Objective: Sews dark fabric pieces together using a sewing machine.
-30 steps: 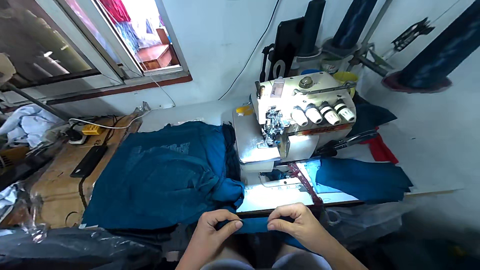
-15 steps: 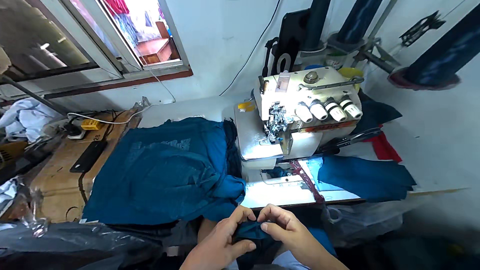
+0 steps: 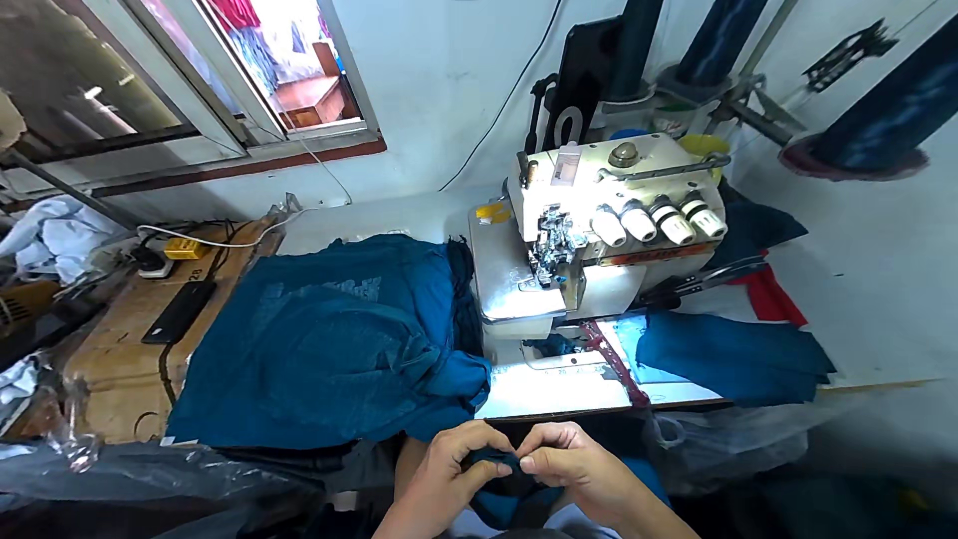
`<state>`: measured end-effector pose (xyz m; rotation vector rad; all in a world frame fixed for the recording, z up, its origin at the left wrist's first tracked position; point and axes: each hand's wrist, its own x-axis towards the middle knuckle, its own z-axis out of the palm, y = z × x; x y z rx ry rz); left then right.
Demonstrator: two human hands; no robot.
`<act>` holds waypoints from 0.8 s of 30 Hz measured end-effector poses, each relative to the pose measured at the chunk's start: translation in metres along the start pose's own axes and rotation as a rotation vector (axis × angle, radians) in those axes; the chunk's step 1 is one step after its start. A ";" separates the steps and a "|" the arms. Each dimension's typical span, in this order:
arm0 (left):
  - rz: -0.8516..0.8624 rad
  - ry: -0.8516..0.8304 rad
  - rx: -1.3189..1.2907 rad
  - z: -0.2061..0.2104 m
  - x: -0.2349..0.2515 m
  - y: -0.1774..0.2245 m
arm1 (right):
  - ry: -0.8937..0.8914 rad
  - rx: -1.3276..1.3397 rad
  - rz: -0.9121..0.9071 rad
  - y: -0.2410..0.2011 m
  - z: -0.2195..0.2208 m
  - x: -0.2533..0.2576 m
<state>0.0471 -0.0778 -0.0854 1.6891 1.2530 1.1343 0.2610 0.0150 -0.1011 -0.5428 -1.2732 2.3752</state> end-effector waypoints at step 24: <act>-0.277 -0.206 0.531 -0.108 0.060 0.013 | 0.031 -1.105 0.029 -0.069 0.053 0.113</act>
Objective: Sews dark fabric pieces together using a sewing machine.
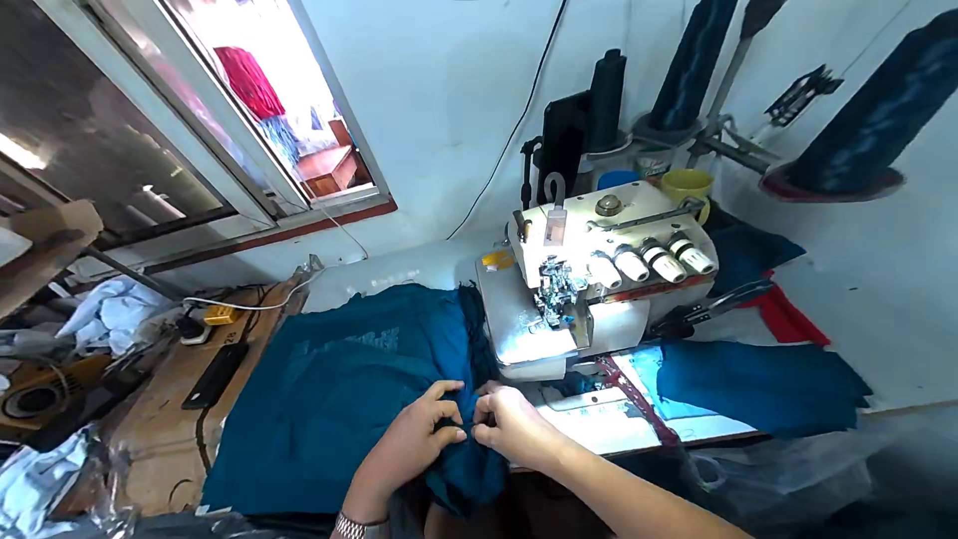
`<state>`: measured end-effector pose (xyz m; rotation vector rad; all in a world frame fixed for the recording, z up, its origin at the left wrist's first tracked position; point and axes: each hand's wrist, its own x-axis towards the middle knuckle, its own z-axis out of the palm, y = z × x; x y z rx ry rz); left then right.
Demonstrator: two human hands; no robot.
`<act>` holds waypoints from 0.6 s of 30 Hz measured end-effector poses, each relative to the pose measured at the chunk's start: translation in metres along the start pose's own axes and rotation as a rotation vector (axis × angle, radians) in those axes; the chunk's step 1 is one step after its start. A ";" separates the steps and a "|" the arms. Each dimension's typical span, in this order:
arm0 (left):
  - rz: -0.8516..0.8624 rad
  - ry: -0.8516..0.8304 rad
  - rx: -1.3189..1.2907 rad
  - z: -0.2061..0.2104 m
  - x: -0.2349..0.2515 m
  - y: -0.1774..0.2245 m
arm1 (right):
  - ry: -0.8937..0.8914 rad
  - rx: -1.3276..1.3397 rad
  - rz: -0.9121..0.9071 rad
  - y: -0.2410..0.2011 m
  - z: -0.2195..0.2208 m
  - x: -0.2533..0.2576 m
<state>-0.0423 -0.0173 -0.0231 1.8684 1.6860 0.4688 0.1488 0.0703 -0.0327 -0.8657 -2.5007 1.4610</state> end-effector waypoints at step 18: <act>0.356 0.571 0.093 0.031 -0.019 0.023 | 0.758 -0.001 -0.587 0.032 0.040 -0.041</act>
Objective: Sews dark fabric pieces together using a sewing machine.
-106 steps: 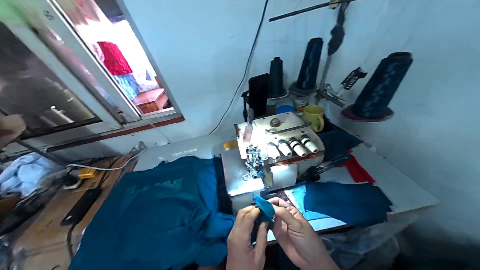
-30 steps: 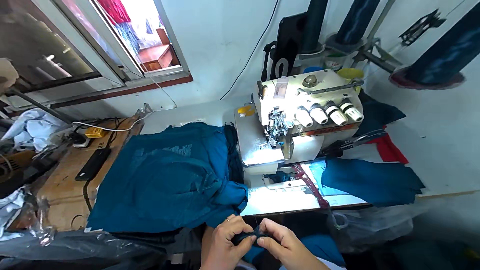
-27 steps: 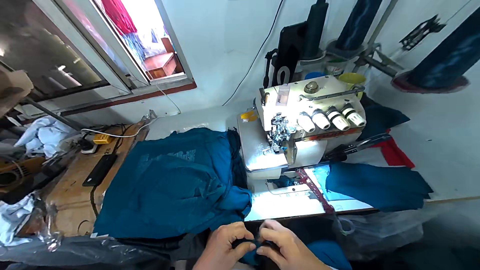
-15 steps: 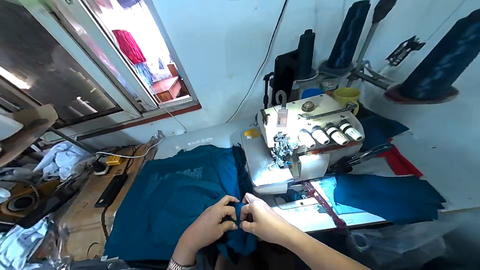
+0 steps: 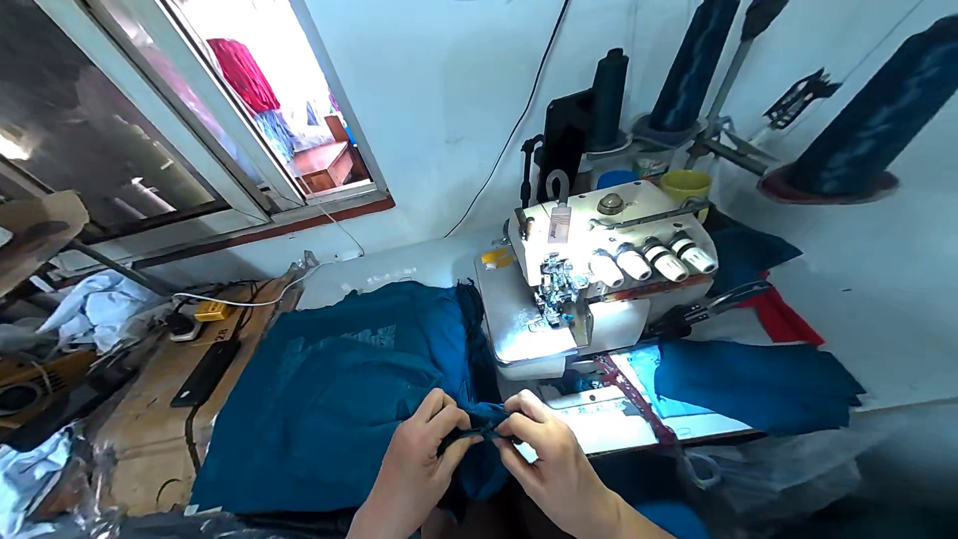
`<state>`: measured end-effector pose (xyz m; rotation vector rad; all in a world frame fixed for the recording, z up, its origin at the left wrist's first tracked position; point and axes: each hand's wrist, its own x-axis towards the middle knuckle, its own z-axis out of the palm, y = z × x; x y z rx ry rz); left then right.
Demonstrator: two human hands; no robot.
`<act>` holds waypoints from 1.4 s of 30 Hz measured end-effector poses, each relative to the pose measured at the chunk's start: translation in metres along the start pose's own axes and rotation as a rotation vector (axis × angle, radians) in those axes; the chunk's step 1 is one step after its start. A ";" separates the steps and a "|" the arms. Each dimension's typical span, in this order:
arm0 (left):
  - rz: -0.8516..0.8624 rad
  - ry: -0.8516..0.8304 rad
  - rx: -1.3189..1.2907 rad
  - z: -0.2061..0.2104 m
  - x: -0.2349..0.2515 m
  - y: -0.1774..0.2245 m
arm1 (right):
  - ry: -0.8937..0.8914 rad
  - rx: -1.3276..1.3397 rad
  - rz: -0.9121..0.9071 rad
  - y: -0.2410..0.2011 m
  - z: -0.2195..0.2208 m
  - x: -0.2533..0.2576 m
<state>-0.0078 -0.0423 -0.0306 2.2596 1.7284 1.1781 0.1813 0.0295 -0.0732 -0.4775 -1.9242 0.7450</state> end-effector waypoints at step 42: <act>-0.414 0.046 -0.064 0.083 0.156 0.029 | 0.123 -0.878 0.308 -0.006 -0.051 0.046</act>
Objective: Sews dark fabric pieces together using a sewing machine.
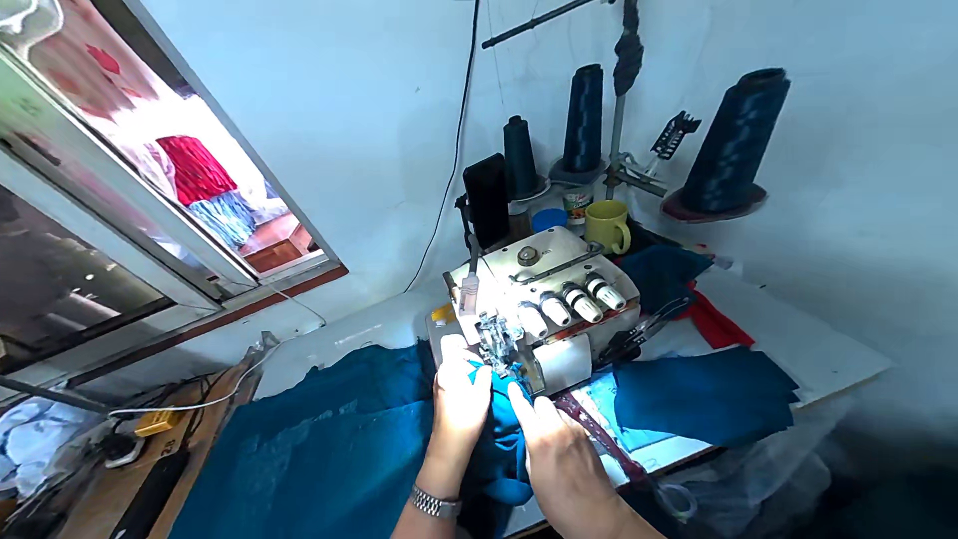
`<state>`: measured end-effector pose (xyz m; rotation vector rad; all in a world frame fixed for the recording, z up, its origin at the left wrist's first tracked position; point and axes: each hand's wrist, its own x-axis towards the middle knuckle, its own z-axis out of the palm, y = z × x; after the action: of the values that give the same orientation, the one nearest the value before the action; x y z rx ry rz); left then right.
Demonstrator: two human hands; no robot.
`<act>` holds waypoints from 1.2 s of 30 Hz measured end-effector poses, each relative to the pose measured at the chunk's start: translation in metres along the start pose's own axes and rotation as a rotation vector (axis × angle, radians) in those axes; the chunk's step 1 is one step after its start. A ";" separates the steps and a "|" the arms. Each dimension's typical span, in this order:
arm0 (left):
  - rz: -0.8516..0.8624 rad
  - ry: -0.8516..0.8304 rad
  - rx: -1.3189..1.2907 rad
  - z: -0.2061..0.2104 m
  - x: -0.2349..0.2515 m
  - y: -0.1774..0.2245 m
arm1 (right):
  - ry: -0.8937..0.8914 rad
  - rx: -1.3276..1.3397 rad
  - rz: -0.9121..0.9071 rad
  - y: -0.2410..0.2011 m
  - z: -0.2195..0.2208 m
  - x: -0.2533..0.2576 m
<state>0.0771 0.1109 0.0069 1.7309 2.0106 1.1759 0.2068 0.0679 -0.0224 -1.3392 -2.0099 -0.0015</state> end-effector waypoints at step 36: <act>-0.337 -0.340 -0.667 -0.044 -0.063 -0.006 | -0.404 0.873 -0.313 -0.008 -0.060 -0.043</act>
<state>0.0618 0.0355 0.0111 1.1171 1.4087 1.1569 0.2426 0.0076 0.0020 -0.4814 -2.1157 0.9510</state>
